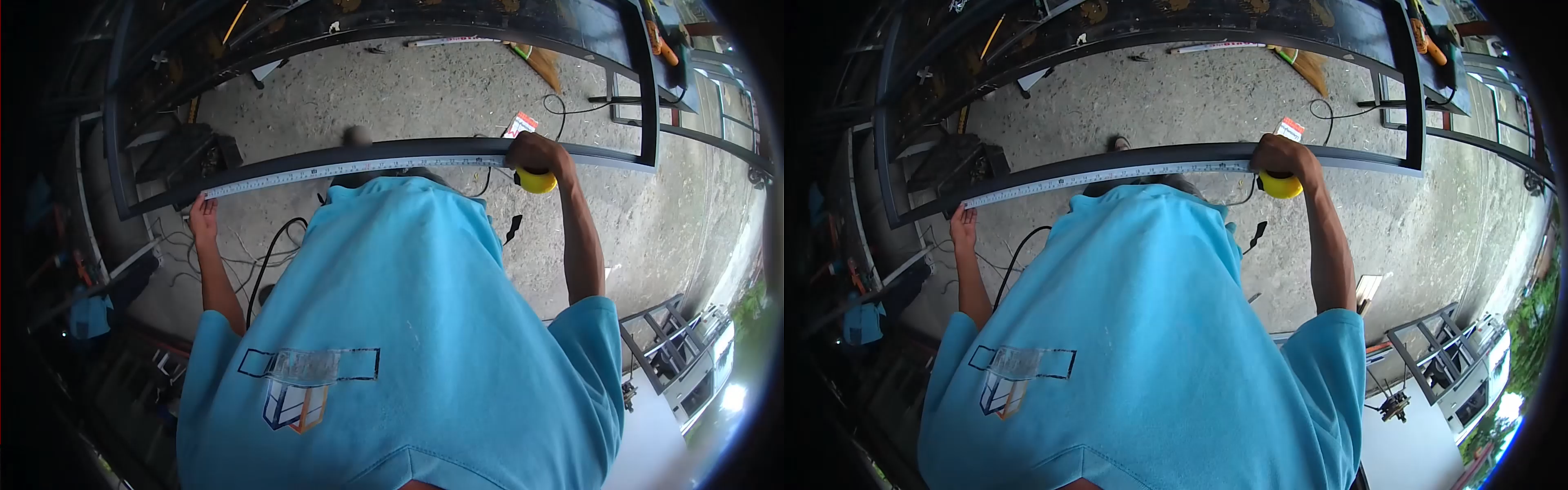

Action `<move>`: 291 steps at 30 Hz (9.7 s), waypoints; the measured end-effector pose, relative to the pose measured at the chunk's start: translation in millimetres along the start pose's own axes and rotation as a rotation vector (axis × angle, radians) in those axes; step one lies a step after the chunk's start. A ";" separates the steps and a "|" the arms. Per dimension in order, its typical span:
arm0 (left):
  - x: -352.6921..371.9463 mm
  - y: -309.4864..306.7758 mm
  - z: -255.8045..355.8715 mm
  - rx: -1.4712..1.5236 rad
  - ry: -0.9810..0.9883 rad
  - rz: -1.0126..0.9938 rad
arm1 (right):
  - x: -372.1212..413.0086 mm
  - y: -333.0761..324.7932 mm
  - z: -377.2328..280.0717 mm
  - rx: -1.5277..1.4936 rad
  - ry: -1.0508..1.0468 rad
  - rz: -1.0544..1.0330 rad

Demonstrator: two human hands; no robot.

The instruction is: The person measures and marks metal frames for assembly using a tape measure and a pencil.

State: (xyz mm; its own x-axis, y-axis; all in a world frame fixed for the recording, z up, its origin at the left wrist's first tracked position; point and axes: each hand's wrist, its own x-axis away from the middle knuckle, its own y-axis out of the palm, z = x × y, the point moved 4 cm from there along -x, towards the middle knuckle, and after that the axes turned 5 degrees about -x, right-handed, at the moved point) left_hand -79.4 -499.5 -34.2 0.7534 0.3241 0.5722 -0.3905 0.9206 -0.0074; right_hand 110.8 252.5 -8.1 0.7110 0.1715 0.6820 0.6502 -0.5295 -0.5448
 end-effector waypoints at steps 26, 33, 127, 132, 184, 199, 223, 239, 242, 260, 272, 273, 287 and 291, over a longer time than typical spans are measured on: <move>16.2 10.7 9.2 0.022 -0.064 0.114 | 18.0 -19.7 -28.0 0.001 0.289 -0.071; 25.5 22.3 4.7 -0.003 -0.125 0.117 | 42.6 -29.3 -52.4 -0.045 0.222 0.108; -139.5 -182.4 183.8 -0.327 0.229 0.406 | -116.4 42.1 -355.9 -0.011 -0.035 -0.013; -214.9 -272.0 224.7 -0.466 0.160 0.455 | -170.1 69.8 -457.8 -0.054 -0.027 -0.045; -341.0 -398.9 245.9 -0.463 0.041 0.263 | -142.6 84.4 -445.5 -0.125 0.136 0.000; -348.4 -402.7 239.4 -0.386 0.064 0.273 | -143.0 93.4 -437.6 -0.118 0.057 0.090; -230.6 -236.7 236.4 -0.172 0.186 0.179 | -58.0 33.0 -311.4 -0.268 0.100 0.146; 168.5 111.1 -17.7 -0.089 0.075 0.137 | 86.0 -40.5 9.8 -0.179 0.323 -0.004; 169.2 132.7 -24.4 -0.114 0.084 0.145 | 86.0 -48.6 19.2 -0.179 0.292 -0.023; 124.3 100.9 -7.9 -0.010 0.097 0.113 | 62.2 -42.5 -24.3 -0.196 0.102 0.111; 76.5 50.5 4.5 -0.067 0.176 0.200 | 26.7 -24.6 -90.8 -0.034 0.089 0.011; 75.1 49.5 4.7 -0.062 0.168 0.193 | 25.3 -23.2 -92.6 -0.030 0.090 0.006; 69.4 46.0 14.1 -0.038 0.146 0.115 | 22.9 -23.9 -95.3 -0.081 0.139 0.043; 70.0 48.0 16.8 -0.067 0.136 0.120 | 24.5 -23.8 -97.5 -0.108 0.097 0.099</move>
State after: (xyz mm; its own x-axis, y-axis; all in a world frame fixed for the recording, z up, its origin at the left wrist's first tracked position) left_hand -54.3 -436.2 19.3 0.7697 0.4549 0.4479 -0.4494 0.8844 -0.1259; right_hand 86.6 188.3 69.1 0.7379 0.0358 0.6740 0.5419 -0.6267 -0.5600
